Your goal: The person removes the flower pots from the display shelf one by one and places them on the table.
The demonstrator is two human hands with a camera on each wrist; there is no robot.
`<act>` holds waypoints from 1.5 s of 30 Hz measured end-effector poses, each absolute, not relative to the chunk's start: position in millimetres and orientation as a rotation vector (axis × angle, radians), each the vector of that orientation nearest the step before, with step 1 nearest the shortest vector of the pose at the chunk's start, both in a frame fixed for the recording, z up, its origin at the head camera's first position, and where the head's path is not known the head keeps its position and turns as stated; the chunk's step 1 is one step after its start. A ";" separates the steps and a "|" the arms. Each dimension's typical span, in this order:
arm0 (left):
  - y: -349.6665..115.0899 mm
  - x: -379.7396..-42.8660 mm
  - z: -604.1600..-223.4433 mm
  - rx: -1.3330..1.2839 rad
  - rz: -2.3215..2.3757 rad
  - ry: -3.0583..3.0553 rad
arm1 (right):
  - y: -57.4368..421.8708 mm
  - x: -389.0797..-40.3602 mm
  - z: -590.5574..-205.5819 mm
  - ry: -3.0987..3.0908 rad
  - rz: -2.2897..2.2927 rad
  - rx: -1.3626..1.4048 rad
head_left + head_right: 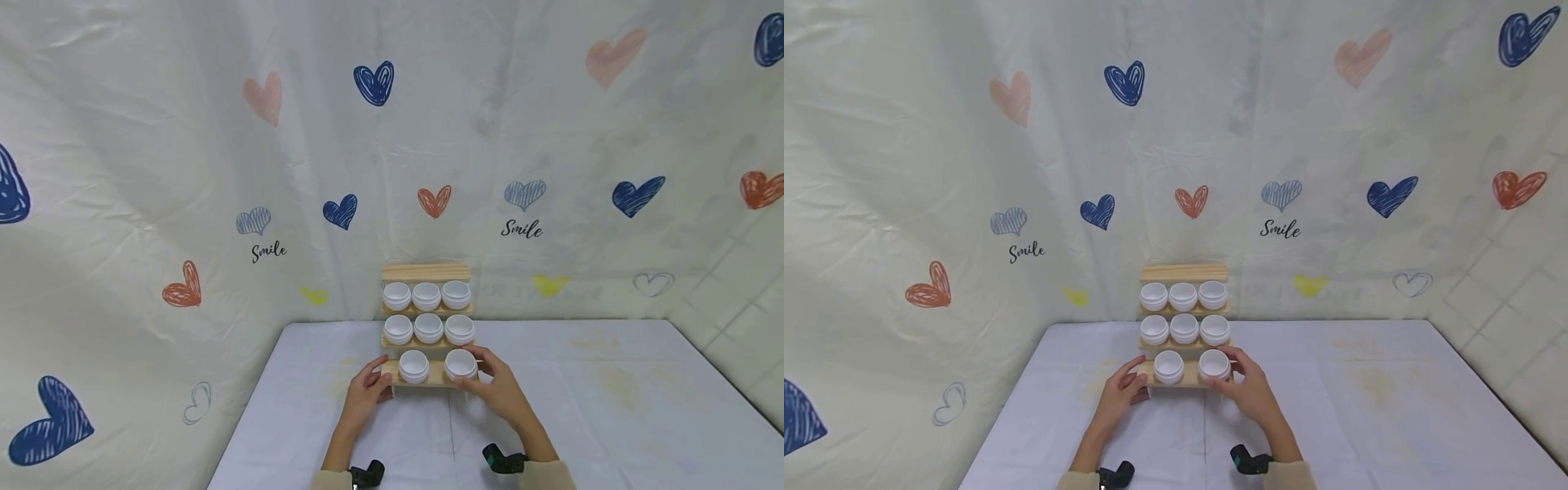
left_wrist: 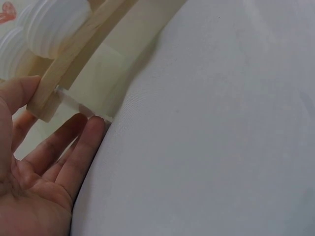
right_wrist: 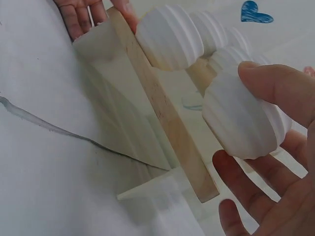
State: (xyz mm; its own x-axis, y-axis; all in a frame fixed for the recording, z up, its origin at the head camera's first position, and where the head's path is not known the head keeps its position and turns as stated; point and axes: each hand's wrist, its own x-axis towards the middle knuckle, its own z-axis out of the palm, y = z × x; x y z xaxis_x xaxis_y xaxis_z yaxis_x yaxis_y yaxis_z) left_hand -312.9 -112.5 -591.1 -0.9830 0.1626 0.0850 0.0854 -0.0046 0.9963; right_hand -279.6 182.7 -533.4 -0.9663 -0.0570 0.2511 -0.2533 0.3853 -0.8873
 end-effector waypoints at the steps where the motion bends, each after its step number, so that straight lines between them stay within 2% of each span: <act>1: -112.6 -312.9 -591.2 0.270 2.172 2.176 | 184.1 -279.5 -533.1 -2.456 1.636 0.286; 16: -112.9 -312.6 -590.8 0.264 2.172 2.172 | 210.3 -276.2 -526.0 -2.423 1.678 0.307; 45: -112.7 -310.1 -589.0 0.264 2.172 2.189 | 228.4 -274.5 -528.2 -2.456 1.688 0.126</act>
State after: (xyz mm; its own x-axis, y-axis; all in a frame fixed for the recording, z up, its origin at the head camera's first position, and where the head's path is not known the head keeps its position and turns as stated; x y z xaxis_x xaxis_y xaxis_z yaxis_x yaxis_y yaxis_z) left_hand -310.1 -112.7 -589.0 -0.9843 0.1536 0.0866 0.0878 0.0009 0.9961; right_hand -274.5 228.4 -528.2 -0.9838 0.0208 0.1779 -0.1586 0.3602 -0.9193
